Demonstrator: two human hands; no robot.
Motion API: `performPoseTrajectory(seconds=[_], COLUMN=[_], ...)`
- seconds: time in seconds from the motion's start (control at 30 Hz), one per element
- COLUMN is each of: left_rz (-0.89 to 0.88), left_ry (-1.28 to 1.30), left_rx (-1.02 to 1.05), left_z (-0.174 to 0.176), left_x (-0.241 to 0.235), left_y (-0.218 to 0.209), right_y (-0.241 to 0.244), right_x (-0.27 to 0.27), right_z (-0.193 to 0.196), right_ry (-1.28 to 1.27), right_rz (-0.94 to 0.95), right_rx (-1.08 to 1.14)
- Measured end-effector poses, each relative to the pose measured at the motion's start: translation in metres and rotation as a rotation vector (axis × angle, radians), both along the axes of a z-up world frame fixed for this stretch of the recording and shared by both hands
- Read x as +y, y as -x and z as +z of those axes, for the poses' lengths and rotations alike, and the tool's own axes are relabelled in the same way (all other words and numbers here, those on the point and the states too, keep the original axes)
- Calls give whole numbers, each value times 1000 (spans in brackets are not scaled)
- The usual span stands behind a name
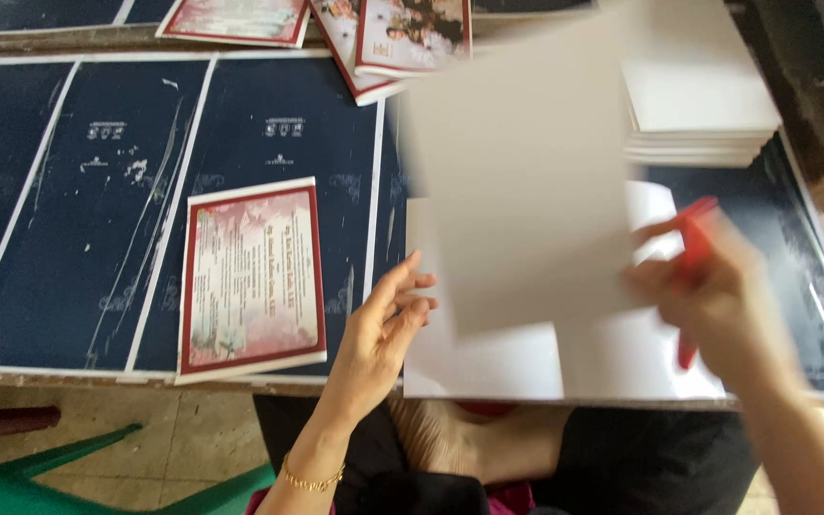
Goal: A person in a print shop finishing area is manually folding printed sheets and white paper inserts, using a red tool to crease the folds and then stacking them.
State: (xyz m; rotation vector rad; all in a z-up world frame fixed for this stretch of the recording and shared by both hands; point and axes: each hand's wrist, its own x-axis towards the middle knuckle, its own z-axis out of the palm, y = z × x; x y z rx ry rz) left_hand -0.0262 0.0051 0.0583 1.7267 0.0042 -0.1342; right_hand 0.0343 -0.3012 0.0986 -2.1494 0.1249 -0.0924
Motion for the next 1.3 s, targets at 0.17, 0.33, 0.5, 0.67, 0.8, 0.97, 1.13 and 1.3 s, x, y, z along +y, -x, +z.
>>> performPoseTrajectory(seconds=[0.17, 0.33, 0.5, 0.67, 0.8, 0.97, 1.13, 1.3], left_rz=[112, 91, 68, 47, 31, -288, -275, -274], left_ry=[-141, -192, -259, -391, -568, -734, -752, -775], left_rx=[-119, -123, -190, -280, -494, -426, -411, -431], left_z=[-11, -24, -39, -58, -66, -61, -57, -61], left_x=[10, 18, 21, 25, 25, 31, 32, 31], left_y=[18, 20, 13, 8, 4, 7, 8, 7], right_y=[45, 44, 42, 39, 42, 44, 42, 42], right_x=[30, 27, 32, 27, 22, 39, 34, 33], right_z=[-21, -47, -48, -57, -69, -42, -51, -53], right_ry=[424, 793, 881, 895, 884, 860, 878, 888], right_rz=[245, 468, 461, 447, 469, 379, 384, 378], right_rx=[322, 128, 269, 271, 99, 328, 304, 306])
